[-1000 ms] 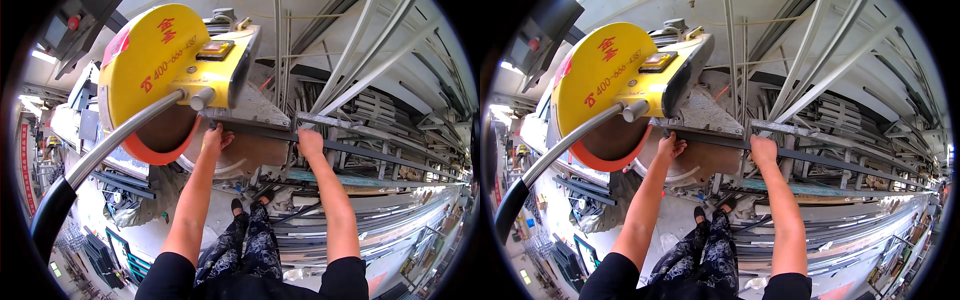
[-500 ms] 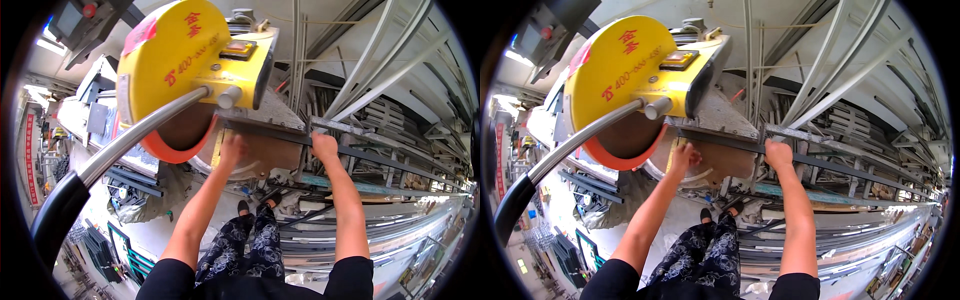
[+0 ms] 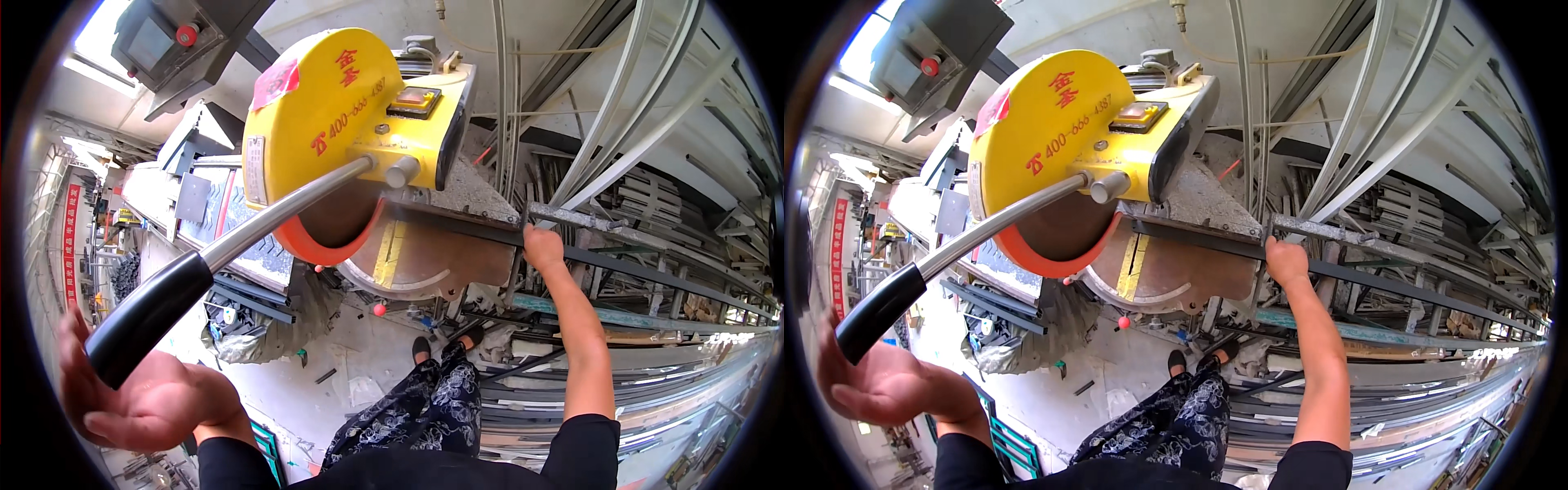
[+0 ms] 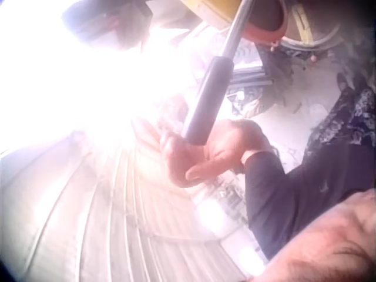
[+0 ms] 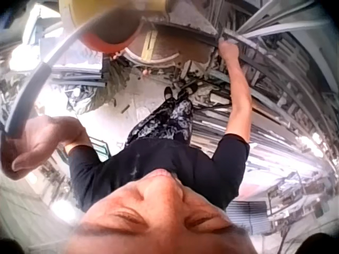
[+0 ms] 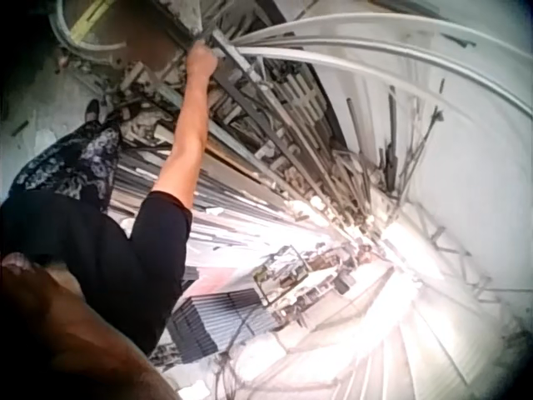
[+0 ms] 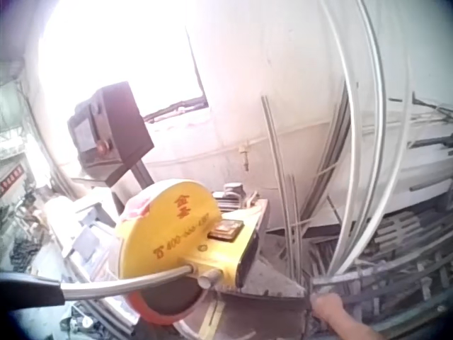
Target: The person positions metal strips on a cutting machine and uses a circular saw to cut them, then interacts with a control panel. They move green window frames from a stack on the workshop floor by hand.
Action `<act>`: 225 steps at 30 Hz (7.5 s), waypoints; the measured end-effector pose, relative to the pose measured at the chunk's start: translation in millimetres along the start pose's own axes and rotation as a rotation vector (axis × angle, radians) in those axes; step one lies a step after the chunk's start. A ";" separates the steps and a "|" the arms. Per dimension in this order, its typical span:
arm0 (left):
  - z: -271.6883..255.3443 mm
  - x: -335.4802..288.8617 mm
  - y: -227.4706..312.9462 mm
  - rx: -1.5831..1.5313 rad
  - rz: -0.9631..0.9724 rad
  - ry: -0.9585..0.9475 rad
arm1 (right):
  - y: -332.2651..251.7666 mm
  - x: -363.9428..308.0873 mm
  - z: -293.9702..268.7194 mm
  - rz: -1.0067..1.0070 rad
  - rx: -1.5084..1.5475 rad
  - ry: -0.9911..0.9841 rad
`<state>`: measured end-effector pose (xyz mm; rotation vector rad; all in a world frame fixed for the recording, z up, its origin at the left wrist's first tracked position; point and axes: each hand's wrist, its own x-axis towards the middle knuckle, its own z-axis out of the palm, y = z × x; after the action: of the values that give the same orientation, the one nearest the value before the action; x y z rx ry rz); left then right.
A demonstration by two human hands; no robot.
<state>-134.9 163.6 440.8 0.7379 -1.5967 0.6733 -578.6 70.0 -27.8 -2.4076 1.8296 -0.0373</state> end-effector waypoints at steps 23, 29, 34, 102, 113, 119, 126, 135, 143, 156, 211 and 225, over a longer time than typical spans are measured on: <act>-51.4 -80.9 115.3 -0.649 -1.530 -1.149 | 0.3 -6.4 -11.8 0.053 -0.008 -0.009; -49.7 -149.8 112.9 -0.548 -2.163 -1.158 | 2.8 -6.4 -7.8 0.051 -0.020 0.039; -50.3 -175.8 120.5 -0.528 -2.179 -1.118 | -1.0 -8.0 -5.5 0.018 -0.022 0.074; -76.8 -269.2 130.7 -0.490 -1.760 -1.013 | 32.3 -6.2 23.2 0.054 -0.129 -0.131; -76.8 -273.2 132.2 -0.499 -1.871 -1.006 | 35.9 -5.4 30.0 0.072 -0.134 -0.116; -77.8 -277.6 132.9 -0.486 -1.847 -1.008 | 31.7 -5.9 26.2 0.060 -0.149 -0.121; -78.5 -287.9 133.4 -0.505 -1.815 -0.987 | 18.1 -5.4 12.3 0.085 -0.147 -0.148; -77.4 -301.2 133.1 -0.531 -1.784 -0.974 | 23.5 -4.9 12.3 0.063 -0.170 -0.154; -76.6 -310.7 133.6 -0.488 -1.733 -0.976 | 25.0 -4.3 18.8 0.078 -0.134 -0.138; -76.0 -337.1 138.2 -0.460 -1.676 -1.009 | 18.7 -3.2 15.4 0.097 -0.128 -0.167; 138.0 -264.4 -10.5 -0.247 -1.569 -1.145 | -27.1 -70.6 -28.6 0.403 -0.345 0.049; 94.3 -438.6 -105.8 0.214 -0.752 -0.766 | -53.2 -38.0 -13.0 0.348 -0.506 -0.120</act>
<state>-64.9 65.4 -4.1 1.7860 -1.7228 -0.0242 -539.0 119.6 -7.2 -2.2505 2.3924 0.6585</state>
